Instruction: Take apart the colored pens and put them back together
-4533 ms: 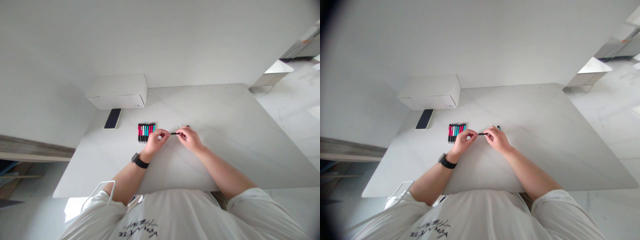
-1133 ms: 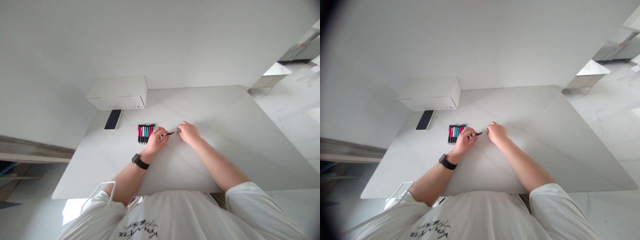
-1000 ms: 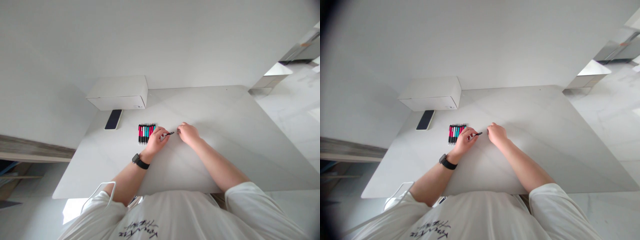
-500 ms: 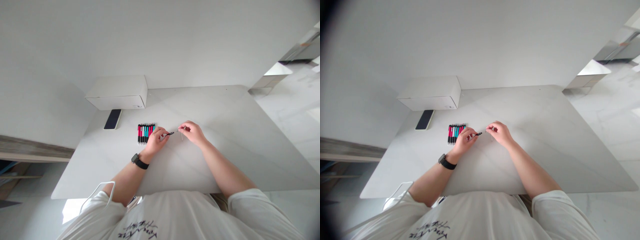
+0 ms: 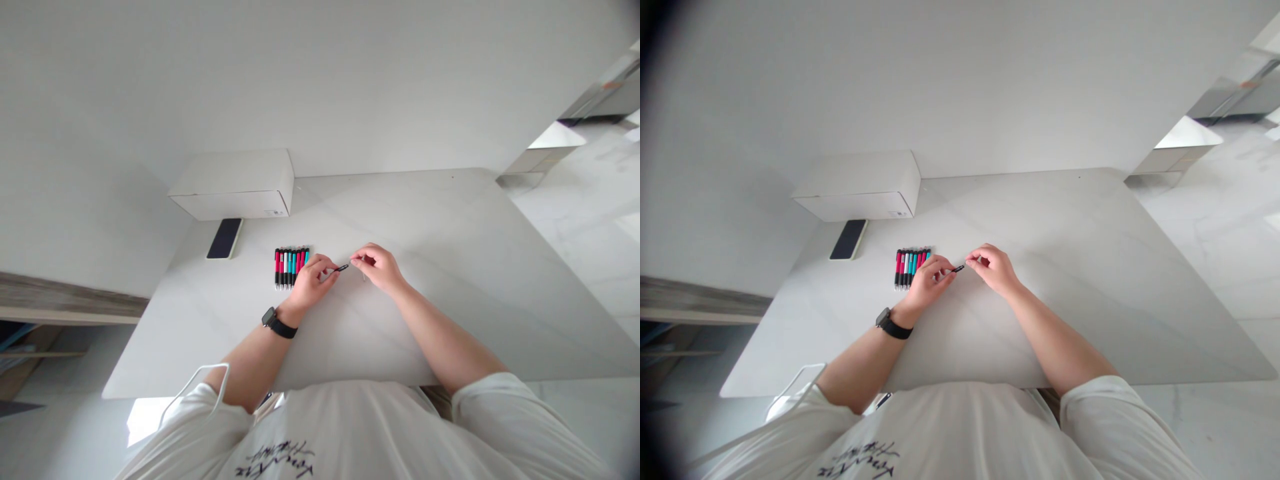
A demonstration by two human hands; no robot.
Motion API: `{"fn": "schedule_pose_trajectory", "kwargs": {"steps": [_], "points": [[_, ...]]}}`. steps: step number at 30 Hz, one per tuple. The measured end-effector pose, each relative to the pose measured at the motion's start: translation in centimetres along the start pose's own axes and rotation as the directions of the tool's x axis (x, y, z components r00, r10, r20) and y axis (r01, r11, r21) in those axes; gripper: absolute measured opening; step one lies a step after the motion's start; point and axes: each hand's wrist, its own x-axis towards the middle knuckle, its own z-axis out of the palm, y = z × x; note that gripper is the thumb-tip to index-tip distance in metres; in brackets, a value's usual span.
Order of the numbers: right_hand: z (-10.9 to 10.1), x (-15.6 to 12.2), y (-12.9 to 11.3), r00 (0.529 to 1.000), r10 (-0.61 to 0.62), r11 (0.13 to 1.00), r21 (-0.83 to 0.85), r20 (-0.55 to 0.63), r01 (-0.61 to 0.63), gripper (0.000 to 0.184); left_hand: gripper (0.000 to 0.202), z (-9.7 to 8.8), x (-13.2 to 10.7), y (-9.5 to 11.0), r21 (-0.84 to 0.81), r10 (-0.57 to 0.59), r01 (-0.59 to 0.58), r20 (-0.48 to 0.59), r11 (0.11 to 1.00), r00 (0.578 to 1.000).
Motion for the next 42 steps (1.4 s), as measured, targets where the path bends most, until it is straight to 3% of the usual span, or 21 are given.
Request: {"fn": "schedule_pose_trajectory", "kwargs": {"steps": [8, 15, 19, 22, 25, 33, 42], "points": [[0.6, -0.2, 0.1, 0.995, -0.084, 0.994, -0.061, 0.045, 0.087, 0.017, 0.016, -0.1, 0.0, 0.1, -0.019, 0.005, -0.005, 0.003, 1.0, 1.0], [-1.5, 0.0, -0.7, 1.0, 0.0, 0.973, -0.231, -0.01, -0.003, 0.025, 0.017, 0.2, 0.1, -0.1, -0.038, -0.008, 0.007, -0.036, 0.999, 0.999], [-1.7, -0.2, -0.6, 0.993, 0.082, 0.898, -0.439, 0.084, -0.037, 0.018, 0.018, 0.2, 0.1, -0.2, -0.053, -0.021, 0.019, -0.045, 0.998, 0.999], [-1.1, -0.6, -0.2, 0.955, 0.229, 0.799, -0.597, 0.187, -0.074, 0.012, 0.017, 0.2, 0.1, -0.2, -0.043, -0.032, 0.03, -0.046, 0.999, 0.998], [-0.3, -0.9, 0.1, 0.918, 0.335, 0.707, -0.7, 0.211, -0.097, 0.012, 0.017, 0.2, 0.0, -0.2, -0.045, -0.027, 0.025, -0.048, 0.999, 0.999], [1.4, -1.5, -0.6, 0.904, 0.336, 0.669, -0.743, 0.266, -0.029, 0.034, 0.016, 0.2, 0.0, -0.1, -0.034, -0.03, 0.029, -0.043, 0.999, 0.999], [2.3, -1.9, -1.2, 0.886, 0.379, 0.637, -0.769, 0.267, -0.041, 0.03, 0.017, 0.1, 0.0, 0.0, -0.038, -0.018, 0.016, -0.053, 0.999, 0.998]]}}
